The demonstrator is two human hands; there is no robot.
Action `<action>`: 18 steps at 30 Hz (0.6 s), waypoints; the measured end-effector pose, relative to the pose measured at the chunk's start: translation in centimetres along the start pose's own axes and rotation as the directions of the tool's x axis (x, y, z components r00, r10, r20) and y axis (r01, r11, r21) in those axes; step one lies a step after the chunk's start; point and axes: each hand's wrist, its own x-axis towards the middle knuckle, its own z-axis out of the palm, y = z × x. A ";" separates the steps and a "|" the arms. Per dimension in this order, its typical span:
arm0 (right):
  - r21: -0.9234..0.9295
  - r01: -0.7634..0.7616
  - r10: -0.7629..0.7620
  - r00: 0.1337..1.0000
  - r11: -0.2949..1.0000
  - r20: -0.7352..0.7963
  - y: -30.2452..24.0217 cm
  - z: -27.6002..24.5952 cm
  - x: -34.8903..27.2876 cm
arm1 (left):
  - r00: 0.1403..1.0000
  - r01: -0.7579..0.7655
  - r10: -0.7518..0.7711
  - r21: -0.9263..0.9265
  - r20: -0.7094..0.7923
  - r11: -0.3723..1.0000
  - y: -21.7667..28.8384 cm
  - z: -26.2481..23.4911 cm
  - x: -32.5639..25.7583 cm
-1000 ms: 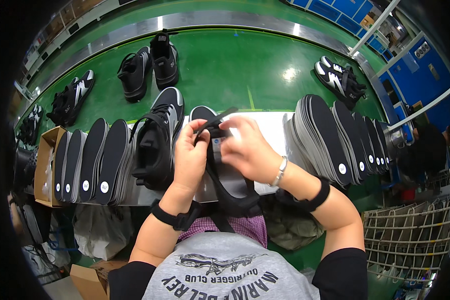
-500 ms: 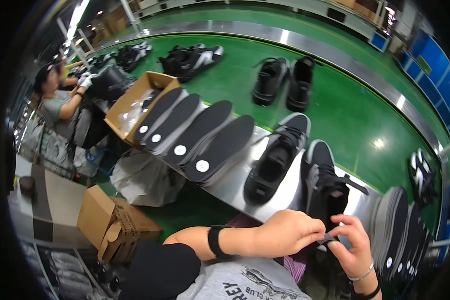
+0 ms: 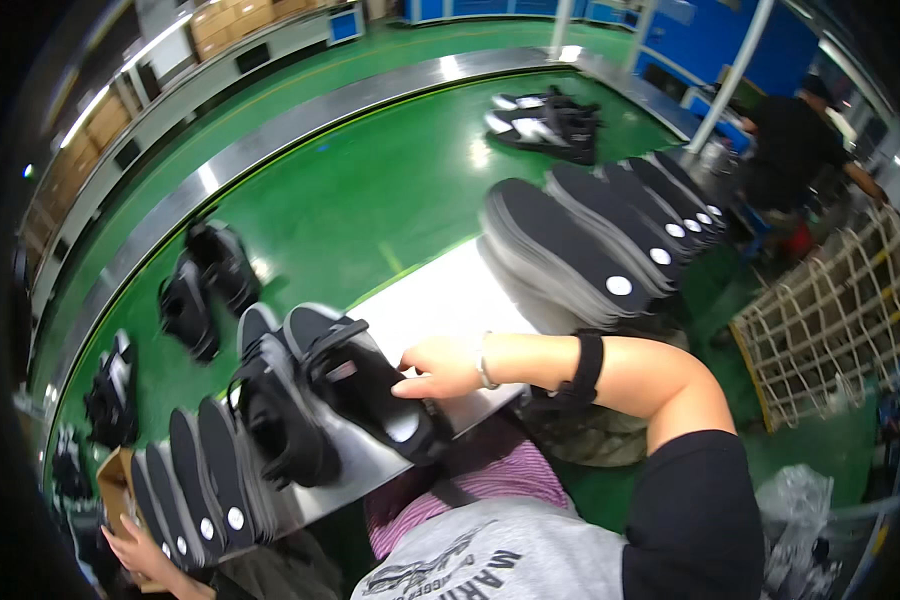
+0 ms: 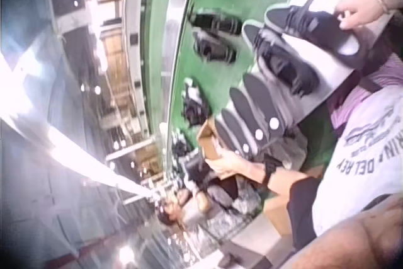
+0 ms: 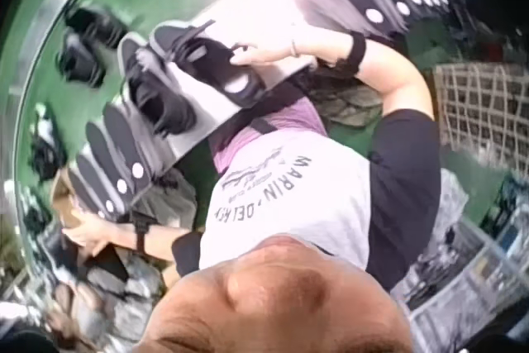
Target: Insert insoles into shoes and place them back on the assembly line.
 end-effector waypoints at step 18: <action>-0.195 -0.857 0.588 0.476 0.477 -0.654 16.3 -14.2 -14.4 | 0.662 0.429 0.572 -0.871 0.484 0.241 34.9 -14.6 -9.2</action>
